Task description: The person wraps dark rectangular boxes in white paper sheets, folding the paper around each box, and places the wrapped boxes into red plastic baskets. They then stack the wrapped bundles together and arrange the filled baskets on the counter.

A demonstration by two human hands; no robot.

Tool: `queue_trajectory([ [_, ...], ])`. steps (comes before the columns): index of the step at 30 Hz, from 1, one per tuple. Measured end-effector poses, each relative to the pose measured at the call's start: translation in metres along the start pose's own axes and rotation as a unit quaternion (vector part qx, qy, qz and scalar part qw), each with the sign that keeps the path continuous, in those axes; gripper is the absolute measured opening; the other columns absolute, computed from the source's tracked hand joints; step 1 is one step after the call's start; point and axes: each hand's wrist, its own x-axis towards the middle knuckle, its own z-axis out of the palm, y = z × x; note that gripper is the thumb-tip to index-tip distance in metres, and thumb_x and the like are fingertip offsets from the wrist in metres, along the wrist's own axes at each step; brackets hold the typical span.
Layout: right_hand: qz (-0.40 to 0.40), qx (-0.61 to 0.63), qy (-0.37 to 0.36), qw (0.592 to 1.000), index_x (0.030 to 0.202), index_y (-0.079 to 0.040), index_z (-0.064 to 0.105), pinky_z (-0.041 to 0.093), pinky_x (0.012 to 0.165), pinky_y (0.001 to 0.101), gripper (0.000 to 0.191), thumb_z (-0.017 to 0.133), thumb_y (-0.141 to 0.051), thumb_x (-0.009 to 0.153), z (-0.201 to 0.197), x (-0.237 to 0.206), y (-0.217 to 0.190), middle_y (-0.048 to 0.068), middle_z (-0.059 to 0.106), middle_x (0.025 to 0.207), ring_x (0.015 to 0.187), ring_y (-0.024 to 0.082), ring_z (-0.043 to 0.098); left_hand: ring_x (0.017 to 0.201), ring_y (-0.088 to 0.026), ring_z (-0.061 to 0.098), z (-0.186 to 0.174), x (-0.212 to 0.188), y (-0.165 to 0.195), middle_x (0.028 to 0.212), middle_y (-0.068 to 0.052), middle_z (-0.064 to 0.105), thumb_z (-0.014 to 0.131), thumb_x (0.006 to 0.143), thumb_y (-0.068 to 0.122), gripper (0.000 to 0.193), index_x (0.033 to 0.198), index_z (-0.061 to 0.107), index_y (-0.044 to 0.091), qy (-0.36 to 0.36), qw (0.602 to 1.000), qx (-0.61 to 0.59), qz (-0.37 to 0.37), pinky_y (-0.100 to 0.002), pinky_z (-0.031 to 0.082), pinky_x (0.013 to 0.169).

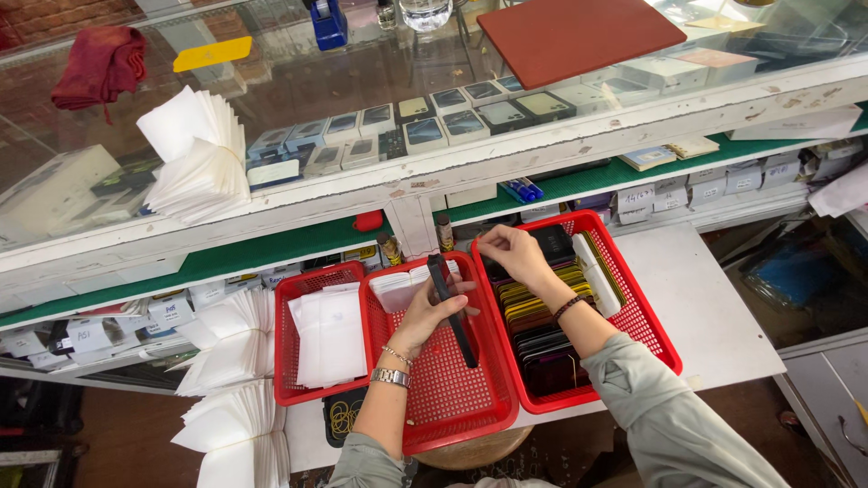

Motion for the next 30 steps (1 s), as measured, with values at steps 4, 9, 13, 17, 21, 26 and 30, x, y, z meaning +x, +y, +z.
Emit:
queue_trajectory([
  [4,0.045,0.112,-0.107,0.987,0.1,-0.002,0.077,0.056,0.075,0.025,0.016,0.074,-0.016,0.091,-0.006,-0.012,-0.01,0.005,0.077,0.09,0.083,0.009,0.07,0.109,-0.022,0.072,0.003,-0.005,-0.002,0.133,-0.008,0.063,0.078,0.086,0.028,0.063,0.139,0.055,0.004,-0.025,0.999,0.016,0.033,-0.037,0.054,0.1],
  [9,0.062,0.152,-0.157,0.974,0.097,-0.002,0.075,0.058,0.076,0.0227,0.014,0.071,-0.014,0.092,-0.008,-0.037,-0.018,0.003,0.078,0.088,0.081,0.008,0.071,0.106,-0.023,0.071,0.01,-0.015,-0.011,0.124,-0.012,0.064,0.079,0.086,0.028,0.066,0.143,0.055,0.006,-0.081,0.993,-0.087,0.003,-0.039,0.054,0.095],
  [13,0.113,0.179,-0.159,0.964,0.099,-0.003,0.076,0.054,0.073,0.0243,0.016,0.072,-0.017,0.092,-0.011,-0.051,-0.021,0.002,0.074,0.087,0.078,0.009,0.064,0.118,-0.015,0.068,0.014,-0.021,-0.014,0.137,-0.008,0.066,0.08,0.084,0.029,0.067,0.141,0.055,0.003,-0.072,0.991,-0.109,0.026,-0.036,0.052,0.105],
  [17,0.183,0.36,-0.164,0.9,0.097,-0.004,0.07,0.059,0.081,0.0264,0.017,0.065,-0.021,0.093,-0.014,-0.059,-0.015,0.002,0.073,0.087,0.085,0.013,0.071,0.11,-0.017,0.071,0.018,-0.031,-0.007,0.129,-0.011,0.067,0.081,0.083,0.029,0.068,0.139,0.055,0.001,-0.088,0.992,-0.087,0.028,-0.038,0.055,0.1],
  [21,0.203,0.494,-0.132,0.835,0.098,-0.006,0.069,0.055,0.07,0.0264,0.014,0.065,-0.019,0.098,-0.016,-0.053,-0.017,0.0,0.066,0.079,0.072,0.011,0.062,0.102,-0.02,0.076,0.024,-0.045,0.009,0.117,-0.014,0.073,0.081,0.082,0.032,0.068,0.138,0.056,0.001,-0.118,0.993,0.005,0.019,-0.037,0.059,0.096],
  [26,0.095,0.283,-0.131,0.945,0.099,-0.001,0.077,0.045,0.057,0.0244,0.015,0.071,-0.014,0.096,-0.011,-0.059,-0.061,0.0,0.062,0.072,0.062,0.009,0.052,0.087,-0.019,0.072,0.034,-0.052,0.016,0.102,-0.007,0.07,0.084,0.079,0.028,0.071,0.14,0.057,0.005,-0.11,0.97,0.215,-0.017,-0.034,0.058,0.082],
  [30,-0.119,0.04,-0.161,0.979,0.095,-0.004,0.075,0.058,0.063,0.0207,0.016,0.066,-0.017,0.095,0.005,-0.113,-0.097,-0.003,0.074,0.081,0.07,0.006,0.068,0.091,-0.017,0.076,0.024,-0.046,0.014,0.108,-0.007,0.075,0.081,0.079,0.029,0.066,0.136,0.06,0.003,-0.073,0.989,0.123,-0.037,-0.033,0.063,0.086],
])
